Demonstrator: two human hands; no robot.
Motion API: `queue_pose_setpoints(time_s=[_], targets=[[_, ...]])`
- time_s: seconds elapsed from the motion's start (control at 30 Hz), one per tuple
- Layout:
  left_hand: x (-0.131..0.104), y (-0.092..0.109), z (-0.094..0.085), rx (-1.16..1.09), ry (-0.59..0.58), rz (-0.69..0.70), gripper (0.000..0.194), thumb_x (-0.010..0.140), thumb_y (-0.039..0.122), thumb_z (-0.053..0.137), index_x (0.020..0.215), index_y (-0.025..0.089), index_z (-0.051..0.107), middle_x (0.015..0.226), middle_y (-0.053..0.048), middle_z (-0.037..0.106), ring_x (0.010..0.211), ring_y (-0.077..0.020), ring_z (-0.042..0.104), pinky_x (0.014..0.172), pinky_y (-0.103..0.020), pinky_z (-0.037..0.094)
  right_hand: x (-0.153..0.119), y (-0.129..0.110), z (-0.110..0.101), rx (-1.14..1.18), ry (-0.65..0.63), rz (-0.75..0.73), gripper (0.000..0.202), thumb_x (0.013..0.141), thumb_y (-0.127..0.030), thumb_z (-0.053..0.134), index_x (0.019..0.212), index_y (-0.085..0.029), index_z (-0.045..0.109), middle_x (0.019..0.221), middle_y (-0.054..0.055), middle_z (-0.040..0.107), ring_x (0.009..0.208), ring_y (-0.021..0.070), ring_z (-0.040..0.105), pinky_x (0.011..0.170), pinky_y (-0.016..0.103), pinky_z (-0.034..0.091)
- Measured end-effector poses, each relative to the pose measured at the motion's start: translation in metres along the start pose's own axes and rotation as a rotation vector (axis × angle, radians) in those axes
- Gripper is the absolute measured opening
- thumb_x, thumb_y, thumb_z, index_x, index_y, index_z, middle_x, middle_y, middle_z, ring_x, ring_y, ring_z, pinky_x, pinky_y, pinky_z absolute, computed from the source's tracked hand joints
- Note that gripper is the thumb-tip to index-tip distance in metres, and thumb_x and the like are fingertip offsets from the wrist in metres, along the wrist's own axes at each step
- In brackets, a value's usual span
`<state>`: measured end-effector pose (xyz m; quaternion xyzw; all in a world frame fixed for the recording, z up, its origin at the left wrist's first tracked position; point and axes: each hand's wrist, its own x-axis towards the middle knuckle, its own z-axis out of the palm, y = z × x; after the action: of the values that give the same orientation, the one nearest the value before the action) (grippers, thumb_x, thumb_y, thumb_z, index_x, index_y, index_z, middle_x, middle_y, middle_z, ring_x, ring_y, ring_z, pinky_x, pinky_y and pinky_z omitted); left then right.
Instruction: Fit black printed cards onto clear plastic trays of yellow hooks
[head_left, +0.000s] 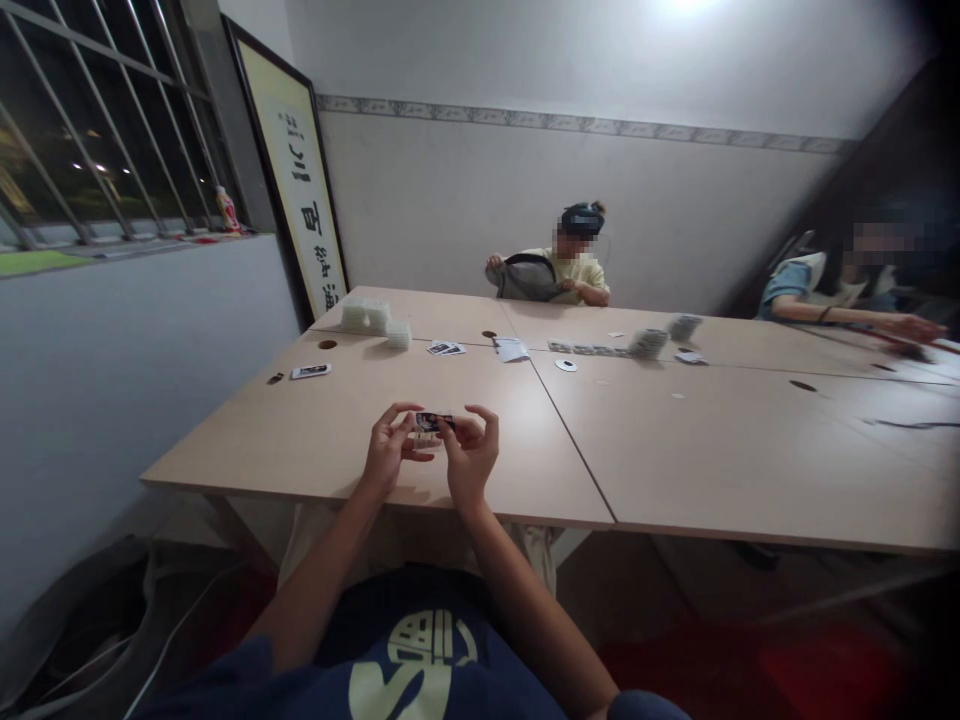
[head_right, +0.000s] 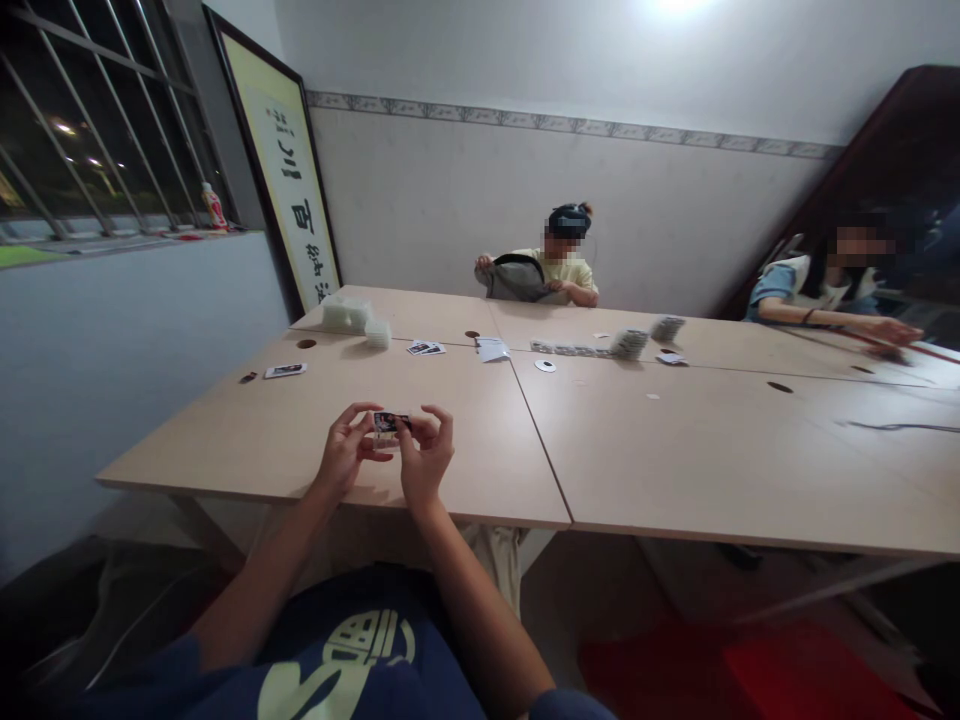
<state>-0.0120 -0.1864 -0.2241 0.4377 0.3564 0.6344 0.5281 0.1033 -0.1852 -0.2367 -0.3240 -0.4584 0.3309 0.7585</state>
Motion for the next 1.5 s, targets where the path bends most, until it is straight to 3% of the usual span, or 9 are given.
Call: queue_pose_setpoints(time_s=[0.4, 0.7, 0.93, 1.5], targets=[[-0.0003, -0.0012, -0.0002, 0.004, -0.022, -0.003, 0.060, 0.067, 0.057, 0.088, 0.104, 0.018, 0.060, 0.078, -0.005, 0.078, 0.061, -0.0260, 0.078, 0.047, -0.031, 0.063, -0.0004, 0.0003, -0.0001, 0.004, 0.007, 0.013, 0.038, 0.080, -0.027, 0.078, 0.108, -0.024, 0.052, 0.078, 0.000, 0.077, 0.074, 0.0190, 0.076, 0.072, 0.033, 0.061], [0.0016, -0.0029, -0.0016, 0.000, -0.034, 0.018, 0.058, 0.066, 0.056, 0.089, 0.101, 0.019, 0.060, 0.063, 0.003, 0.071, 0.050, -0.0188, 0.072, 0.046, -0.031, 0.063, -0.0008, 0.0006, 0.0004, 0.034, 0.012, 0.000, 0.036, 0.080, -0.024, 0.078, 0.107, -0.023, 0.054, 0.076, -0.002, 0.076, 0.072, 0.0169, 0.075, 0.070, 0.029, 0.059], [0.0014, -0.0035, -0.0020, -0.010, -0.033, 0.013, 0.058, 0.067, 0.055, 0.089, 0.103, 0.019, 0.060, 0.075, -0.002, 0.077, 0.057, -0.0219, 0.076, 0.045, -0.030, 0.063, -0.0013, 0.0010, 0.0004, 0.042, 0.023, -0.008, 0.037, 0.080, -0.023, 0.078, 0.107, -0.023, 0.054, 0.076, -0.002, 0.076, 0.071, 0.0163, 0.075, 0.069, 0.028, 0.059], [0.0012, -0.0029, -0.0025, -0.026, -0.034, 0.009, 0.058, 0.066, 0.053, 0.090, 0.103, 0.018, 0.060, 0.080, -0.004, 0.079, 0.062, -0.0249, 0.078, 0.045, -0.029, 0.063, -0.0017, 0.0006, 0.0001, 0.059, 0.021, -0.002, 0.039, 0.080, -0.024, 0.079, 0.107, -0.023, 0.052, 0.075, -0.001, 0.076, 0.070, 0.0168, 0.075, 0.068, 0.029, 0.059]])
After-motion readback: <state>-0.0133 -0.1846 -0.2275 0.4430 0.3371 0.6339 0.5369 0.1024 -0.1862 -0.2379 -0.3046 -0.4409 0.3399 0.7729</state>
